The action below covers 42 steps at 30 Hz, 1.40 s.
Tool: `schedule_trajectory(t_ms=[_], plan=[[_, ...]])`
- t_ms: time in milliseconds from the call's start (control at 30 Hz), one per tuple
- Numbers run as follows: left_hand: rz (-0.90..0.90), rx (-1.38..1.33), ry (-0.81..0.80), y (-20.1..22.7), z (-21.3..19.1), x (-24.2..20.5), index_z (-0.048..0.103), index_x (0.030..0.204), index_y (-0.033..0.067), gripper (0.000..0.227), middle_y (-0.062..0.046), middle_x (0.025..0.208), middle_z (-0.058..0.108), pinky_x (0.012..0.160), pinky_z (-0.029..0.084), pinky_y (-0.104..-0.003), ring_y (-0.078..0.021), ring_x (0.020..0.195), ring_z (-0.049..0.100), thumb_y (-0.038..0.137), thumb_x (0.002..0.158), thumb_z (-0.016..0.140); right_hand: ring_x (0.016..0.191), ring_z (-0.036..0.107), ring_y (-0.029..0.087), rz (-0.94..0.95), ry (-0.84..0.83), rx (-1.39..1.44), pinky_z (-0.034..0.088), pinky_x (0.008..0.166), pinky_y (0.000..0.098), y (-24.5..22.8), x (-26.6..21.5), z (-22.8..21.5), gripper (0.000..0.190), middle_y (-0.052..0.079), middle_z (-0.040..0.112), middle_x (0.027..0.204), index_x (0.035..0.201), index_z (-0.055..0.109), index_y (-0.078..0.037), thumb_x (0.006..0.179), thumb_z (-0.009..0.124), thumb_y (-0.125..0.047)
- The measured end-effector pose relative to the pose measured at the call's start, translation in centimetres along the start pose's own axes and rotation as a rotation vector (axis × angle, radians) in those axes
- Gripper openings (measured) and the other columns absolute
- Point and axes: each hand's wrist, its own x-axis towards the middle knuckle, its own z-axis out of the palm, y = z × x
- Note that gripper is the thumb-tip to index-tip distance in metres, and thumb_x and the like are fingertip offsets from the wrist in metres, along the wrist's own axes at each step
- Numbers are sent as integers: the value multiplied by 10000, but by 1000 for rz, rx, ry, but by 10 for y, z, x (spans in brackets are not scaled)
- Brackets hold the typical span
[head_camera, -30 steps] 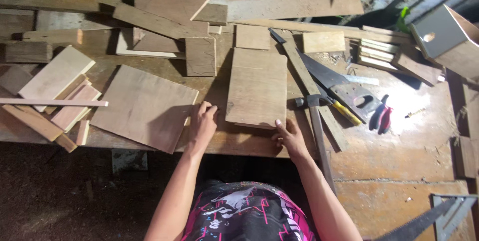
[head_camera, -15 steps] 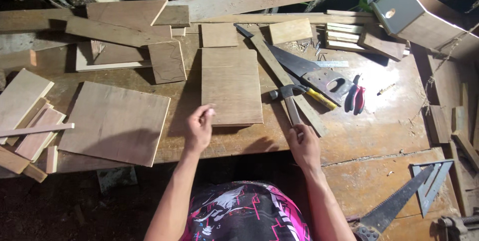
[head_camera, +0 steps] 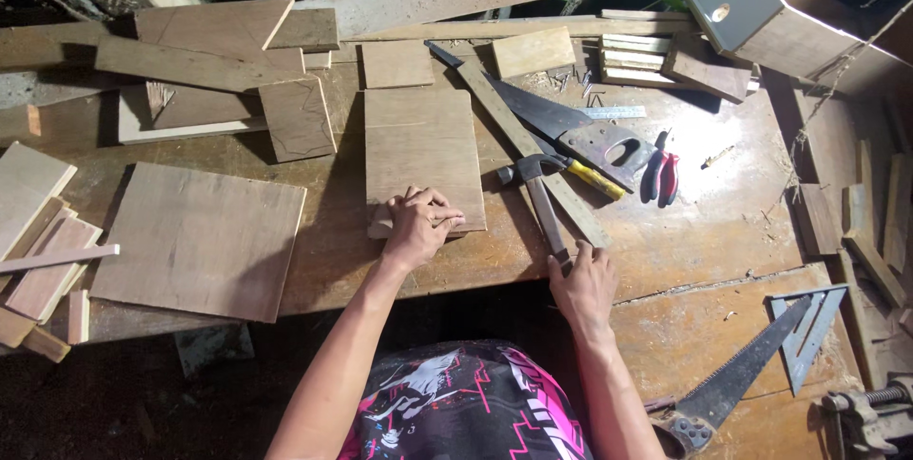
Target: The person aligns and stacks small wooden pieces on a workbench, then uses a hammer to drive nails into the pieces to join them. The person repeatedly positions the wood, hammers nails, and adjusts the assembly throughout the clip.
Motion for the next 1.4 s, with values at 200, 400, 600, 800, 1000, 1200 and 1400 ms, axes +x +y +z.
schedule_trajectory(t_ms=[200,400,600,800,1000,1200,1400], plan=[[-8,-10,36,0,8,-4,858,865,254,54,110,972,737,1080,149,-653,-162,1097,547,280,859,811,1041,654,420,51,-103,74,515,875,519,1,-3,2,515,218,683,1102,1220,616,-37,919,681,-450],[-19,-12,-1,-5,11,0,849,900,264,70,128,950,791,1087,159,-633,-139,1052,556,277,859,794,994,673,421,35,-180,52,519,857,523,3,11,0,458,213,707,1013,1094,637,-24,948,654,-458],[54,-64,-34,-14,11,4,850,908,294,76,113,939,805,1017,222,-462,-129,912,551,275,892,778,932,692,397,6,-212,54,527,829,510,4,15,4,447,215,724,961,1057,643,-9,951,658,-443],[117,-98,1,-22,12,3,843,912,287,59,122,924,794,990,255,-447,-125,878,559,281,888,790,620,682,300,183,-461,511,534,607,439,4,18,-8,439,174,753,769,1144,595,-7,952,652,-398],[198,2,61,-25,18,3,850,873,258,51,100,880,787,976,244,-462,-142,900,576,265,855,803,588,701,272,96,-251,321,523,563,408,-8,-7,-27,400,188,707,679,1112,694,-26,965,691,-398],[279,-84,81,-23,7,-5,821,954,241,83,105,952,744,970,276,-475,-135,927,608,289,907,773,601,730,330,-133,-90,202,538,544,440,-4,-32,-73,382,184,720,674,1118,712,-67,927,702,-398],[210,64,-39,-9,-7,-2,821,915,245,93,97,925,718,976,247,-515,-166,1009,591,244,898,729,620,718,376,-274,-9,165,532,550,464,-26,-48,-95,357,172,719,698,1110,722,-100,906,709,-393]])
